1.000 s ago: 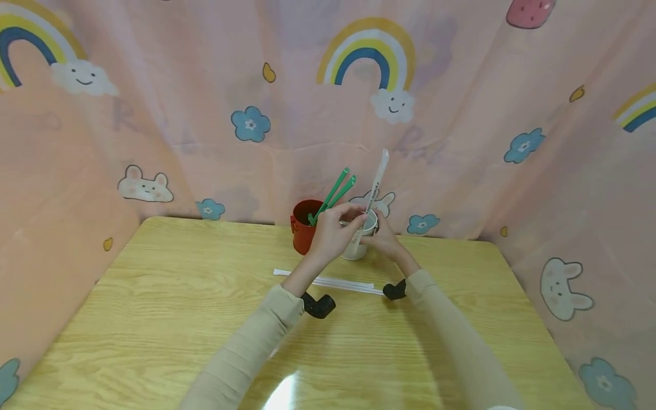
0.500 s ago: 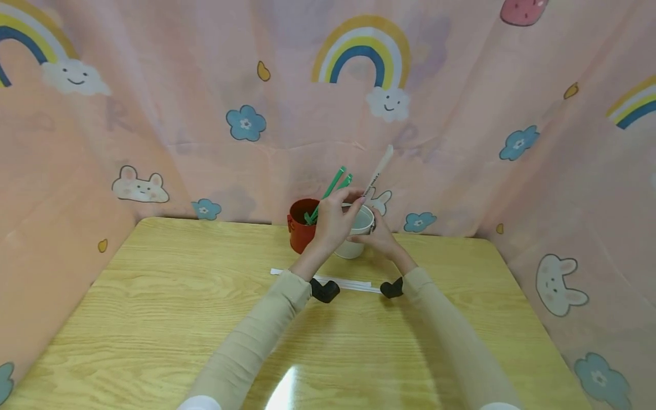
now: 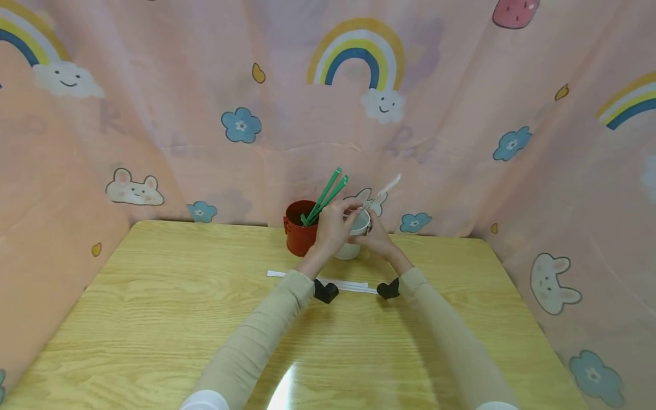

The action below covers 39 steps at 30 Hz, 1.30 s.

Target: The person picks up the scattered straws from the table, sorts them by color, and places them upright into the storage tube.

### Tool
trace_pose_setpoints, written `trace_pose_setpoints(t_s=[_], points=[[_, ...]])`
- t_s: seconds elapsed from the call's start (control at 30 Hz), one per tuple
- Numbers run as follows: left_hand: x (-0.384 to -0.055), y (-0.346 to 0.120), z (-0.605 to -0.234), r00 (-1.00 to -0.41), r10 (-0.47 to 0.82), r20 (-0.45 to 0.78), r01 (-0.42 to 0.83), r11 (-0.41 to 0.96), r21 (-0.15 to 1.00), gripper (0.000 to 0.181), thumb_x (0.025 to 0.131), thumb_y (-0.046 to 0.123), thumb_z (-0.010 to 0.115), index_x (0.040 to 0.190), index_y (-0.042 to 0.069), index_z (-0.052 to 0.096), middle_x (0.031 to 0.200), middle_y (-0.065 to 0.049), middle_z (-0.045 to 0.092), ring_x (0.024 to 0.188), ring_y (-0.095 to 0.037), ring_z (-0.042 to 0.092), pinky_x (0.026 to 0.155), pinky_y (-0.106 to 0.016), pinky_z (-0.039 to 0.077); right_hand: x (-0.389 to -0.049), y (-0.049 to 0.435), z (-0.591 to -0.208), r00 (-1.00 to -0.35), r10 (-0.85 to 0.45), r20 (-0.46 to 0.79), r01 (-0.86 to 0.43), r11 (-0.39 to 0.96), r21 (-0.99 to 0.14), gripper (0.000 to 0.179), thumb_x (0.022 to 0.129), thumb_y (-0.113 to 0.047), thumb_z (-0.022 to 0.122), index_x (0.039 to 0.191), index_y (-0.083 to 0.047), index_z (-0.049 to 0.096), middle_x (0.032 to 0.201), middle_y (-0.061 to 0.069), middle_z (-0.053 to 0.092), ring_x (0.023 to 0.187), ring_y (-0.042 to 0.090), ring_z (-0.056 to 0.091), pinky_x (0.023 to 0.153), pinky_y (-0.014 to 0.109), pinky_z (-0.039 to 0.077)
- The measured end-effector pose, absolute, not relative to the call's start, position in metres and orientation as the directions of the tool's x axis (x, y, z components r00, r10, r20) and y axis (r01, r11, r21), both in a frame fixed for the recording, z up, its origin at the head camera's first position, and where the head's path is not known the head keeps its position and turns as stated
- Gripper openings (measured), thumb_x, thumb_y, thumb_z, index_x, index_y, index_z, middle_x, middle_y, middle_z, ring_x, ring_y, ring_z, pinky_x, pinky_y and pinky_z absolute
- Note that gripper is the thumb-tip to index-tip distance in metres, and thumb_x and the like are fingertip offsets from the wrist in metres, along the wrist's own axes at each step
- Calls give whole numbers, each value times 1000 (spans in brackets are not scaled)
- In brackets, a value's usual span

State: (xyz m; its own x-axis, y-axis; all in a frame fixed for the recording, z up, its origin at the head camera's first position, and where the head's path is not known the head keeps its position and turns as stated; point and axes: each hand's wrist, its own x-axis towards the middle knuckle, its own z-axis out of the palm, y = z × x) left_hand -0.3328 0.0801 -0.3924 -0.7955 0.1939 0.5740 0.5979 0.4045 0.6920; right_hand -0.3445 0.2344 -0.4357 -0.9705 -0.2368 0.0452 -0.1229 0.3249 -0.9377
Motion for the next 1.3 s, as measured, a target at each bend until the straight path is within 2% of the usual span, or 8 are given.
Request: trace_pose_setpoints(t_s=[0.23, 0.43, 0.53, 0.7, 0.87, 1.1, 1.3], points=[[-333, 77, -392, -813, 190, 551, 574, 424, 701, 23, 90, 10, 66, 112, 6, 71, 107, -11, 71, 91, -22, 70, 77, -30, 58, -350, 235, -444, -962, -252, 107, -172, 252, -952, 89, 79, 0, 73, 150, -6, 19, 150, 20, 33, 137, 36, 34, 113, 51, 30], [-330, 72, -395, -833, 214, 509, 550, 411, 727, 25, 92, 10, 63, 116, 5, 68, 107, -13, 70, 89, -24, 70, 78, -32, 58, -352, 236, -447, -969, -233, 88, -151, 271, -951, 91, 80, -4, 74, 151, -10, 17, 153, 17, 28, 140, 35, 30, 116, 51, 26], [-329, 70, -399, -838, 235, 492, 545, 396, 739, 25, 93, 9, 61, 117, 4, 67, 108, -15, 69, 91, -25, 69, 79, -31, 58, -347, 235, -441, -971, -229, 70, -135, 284, -949, 91, 81, -3, 73, 151, -7, 16, 154, 19, 26, 141, 36, 28, 116, 51, 24], [-325, 65, -405, -830, 253, 498, 558, 375, 740, 25, 92, 8, 61, 116, 2, 66, 106, -16, 69, 90, -25, 69, 78, -30, 58, -348, 235, -444, -968, -237, 85, -148, 260, -954, 93, 80, 0, 72, 152, -5, 14, 153, 21, 25, 141, 38, 27, 115, 53, 24], [-322, 55, -409, -821, 300, 485, 566, 319, 760, 26, 91, 6, 61, 116, 1, 65, 106, -18, 69, 89, -26, 68, 79, -32, 58, -357, 238, -455, -962, -246, 123, -180, 225, -957, 91, 79, 2, 73, 151, -6, 17, 150, 20, 30, 139, 37, 30, 115, 52, 24], [-311, 40, -414, -810, 459, 364, 523, 287, 802, 30, 92, 9, 63, 121, 0, 63, 118, -17, 66, 93, -27, 67, 81, -30, 57, -363, 240, -464, -964, -225, 141, -201, 268, -942, 92, 80, 1, 74, 151, -9, 17, 148, 20, 34, 137, 36, 33, 115, 50, 26], [-304, 26, -423, -828, 499, 254, 433, 283, 856, 33, 91, 10, 63, 124, 3, 61, 121, -16, 63, 96, -28, 65, 79, -28, 56, -355, 237, -451, -962, -237, 138, -194, 231, -953, 91, 77, 2, 75, 150, -6, 20, 146, 22, 36, 135, 39, 34, 115, 53, 25]])
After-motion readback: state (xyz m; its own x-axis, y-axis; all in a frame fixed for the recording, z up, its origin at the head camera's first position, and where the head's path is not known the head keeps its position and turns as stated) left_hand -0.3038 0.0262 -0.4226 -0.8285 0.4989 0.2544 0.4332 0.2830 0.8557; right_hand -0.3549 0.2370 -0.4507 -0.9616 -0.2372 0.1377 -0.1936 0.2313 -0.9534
